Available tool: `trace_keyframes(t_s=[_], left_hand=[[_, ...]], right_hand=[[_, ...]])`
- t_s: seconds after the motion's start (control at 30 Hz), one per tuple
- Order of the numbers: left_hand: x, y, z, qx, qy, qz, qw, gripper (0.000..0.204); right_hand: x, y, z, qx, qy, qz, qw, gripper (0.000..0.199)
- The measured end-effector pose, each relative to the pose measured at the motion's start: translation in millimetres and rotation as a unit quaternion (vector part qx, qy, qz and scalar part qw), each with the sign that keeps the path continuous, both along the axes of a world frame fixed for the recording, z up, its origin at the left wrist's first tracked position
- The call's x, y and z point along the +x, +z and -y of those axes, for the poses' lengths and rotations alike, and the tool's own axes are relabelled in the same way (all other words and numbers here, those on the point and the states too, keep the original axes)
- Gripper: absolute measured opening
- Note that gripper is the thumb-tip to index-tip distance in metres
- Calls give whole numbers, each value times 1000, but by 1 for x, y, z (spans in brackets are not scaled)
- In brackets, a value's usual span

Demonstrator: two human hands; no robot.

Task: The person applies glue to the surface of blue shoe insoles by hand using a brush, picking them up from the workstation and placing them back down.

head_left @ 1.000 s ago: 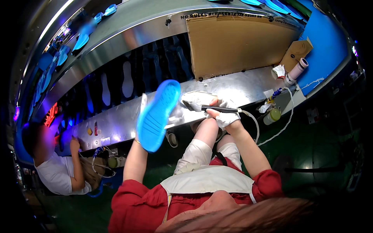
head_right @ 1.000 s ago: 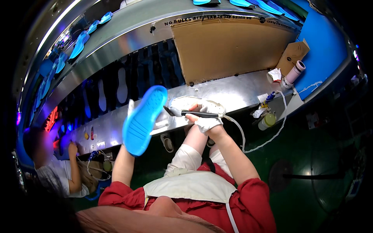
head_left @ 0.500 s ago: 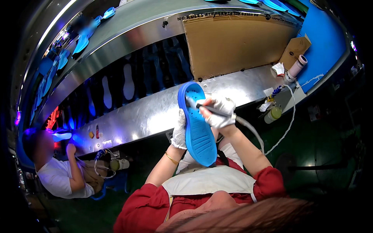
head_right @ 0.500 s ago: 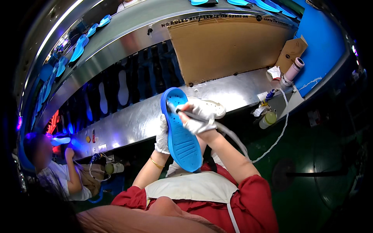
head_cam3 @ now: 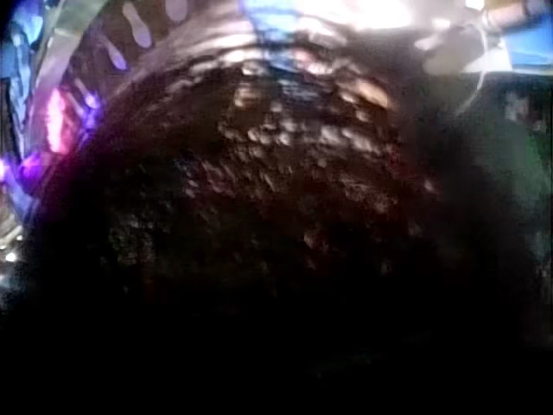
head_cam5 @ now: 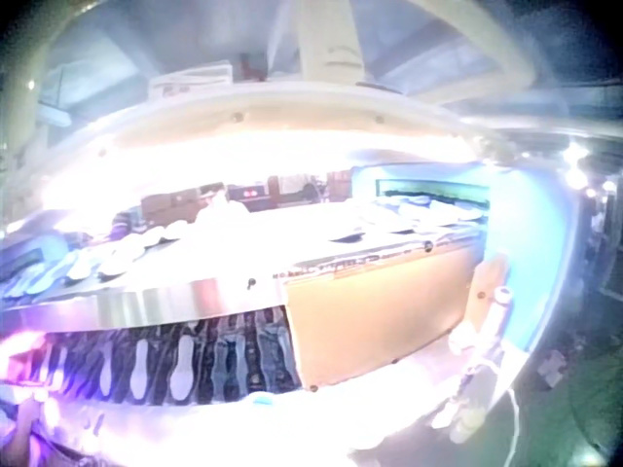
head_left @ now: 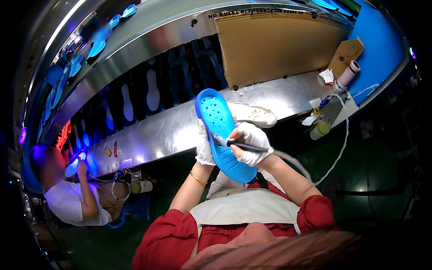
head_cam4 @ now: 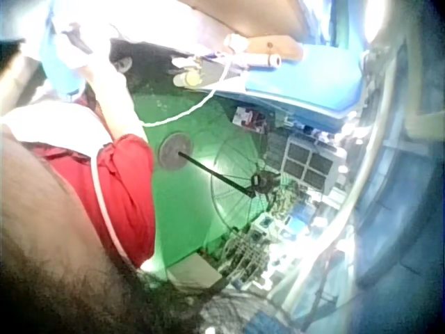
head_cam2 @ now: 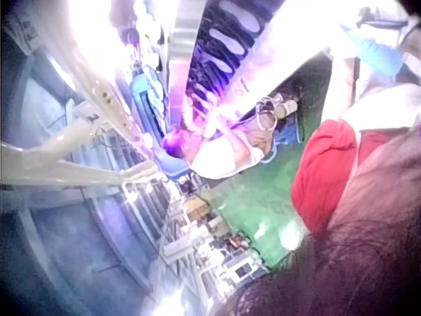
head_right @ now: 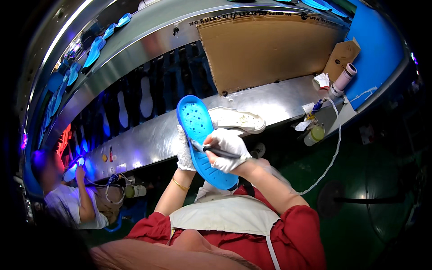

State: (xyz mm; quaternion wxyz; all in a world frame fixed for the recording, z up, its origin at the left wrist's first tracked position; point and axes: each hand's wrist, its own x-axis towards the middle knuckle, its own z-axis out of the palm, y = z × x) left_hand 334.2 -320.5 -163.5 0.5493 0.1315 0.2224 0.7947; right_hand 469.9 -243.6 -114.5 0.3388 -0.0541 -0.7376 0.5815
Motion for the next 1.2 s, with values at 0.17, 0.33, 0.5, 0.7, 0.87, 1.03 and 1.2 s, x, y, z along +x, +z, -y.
trace_keyframes(t_s=[0.17, 0.33, 0.5, 0.7, 0.87, 1.03, 1.2], left_hand=[[-11, 1, -5, 12, -16, 16, 1000, 82], [-22, 1, -3, 46, -20, 34, 998, 85], [-31, 5, -4, 42, -11, 15, 999, 85], [-38, -8, -3, 87, -50, 84, 991, 88], [3, 10, 17, 82, -35, 74, 993, 91], [2, 11, 6, 52, -39, 43, 997, 92], [-14, 12, -7, 139, -67, -18, 988, 96]], right_hand=[[-1, -4, -3, 195, -79, -17, 978, 19], [12, 5, 5, 75, 11, 69, 995, 19], [8, 1, 9, 124, -25, 9, 992, 19], [4, -13, -15, 100, 9, 33, 994, 11], [5, 0, -36, -171, 1, 19, 985, 13], [4, -8, -18, -186, 17, -1, 982, 11], [4, -8, -4, -125, 84, 22, 988, 11]])
